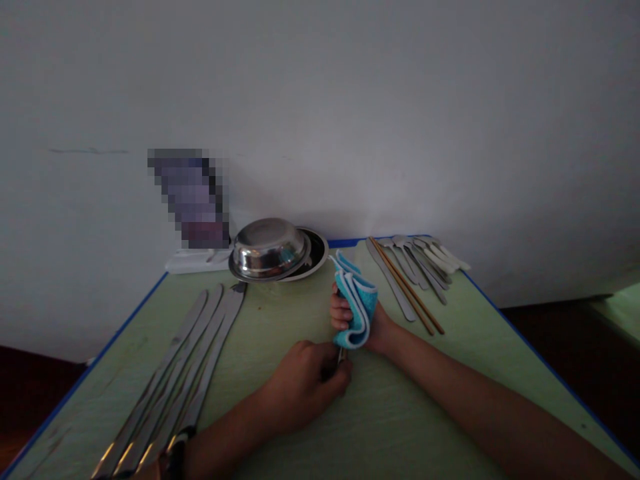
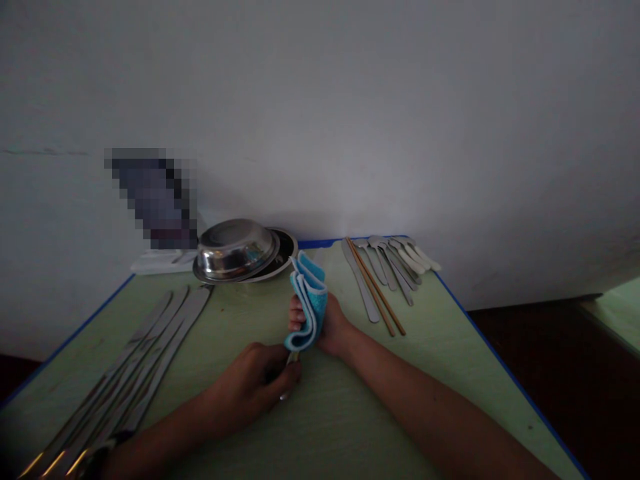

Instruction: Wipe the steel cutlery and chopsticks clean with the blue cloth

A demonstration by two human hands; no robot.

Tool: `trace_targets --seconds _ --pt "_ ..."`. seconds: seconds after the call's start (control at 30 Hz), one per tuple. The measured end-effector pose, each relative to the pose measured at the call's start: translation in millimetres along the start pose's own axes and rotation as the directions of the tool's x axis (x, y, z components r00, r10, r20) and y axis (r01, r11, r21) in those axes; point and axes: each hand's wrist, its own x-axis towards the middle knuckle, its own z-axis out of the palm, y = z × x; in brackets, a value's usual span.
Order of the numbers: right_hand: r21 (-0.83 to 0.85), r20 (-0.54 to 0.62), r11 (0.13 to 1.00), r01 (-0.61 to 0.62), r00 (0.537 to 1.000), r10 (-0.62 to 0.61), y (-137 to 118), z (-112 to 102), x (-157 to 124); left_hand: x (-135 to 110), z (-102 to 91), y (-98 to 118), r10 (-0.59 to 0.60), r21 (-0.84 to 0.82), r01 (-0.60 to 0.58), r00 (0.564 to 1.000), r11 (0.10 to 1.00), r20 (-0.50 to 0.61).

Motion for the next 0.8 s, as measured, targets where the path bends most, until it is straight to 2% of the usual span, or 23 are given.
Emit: trace_targets --seconds 0.5,0.8 --pt "-0.016 -0.022 1.000 -0.003 1.000 0.003 -0.5 1.5 0.5 -0.2 -0.7 1.9 -0.023 -0.008 0.023 1.000 1.000 0.006" --pt "0.006 0.002 1.000 0.006 1.000 -0.006 0.2 -1.2 1.1 0.1 3.1 -2.1 -0.013 -0.038 0.012 1.000 0.999 -0.010"
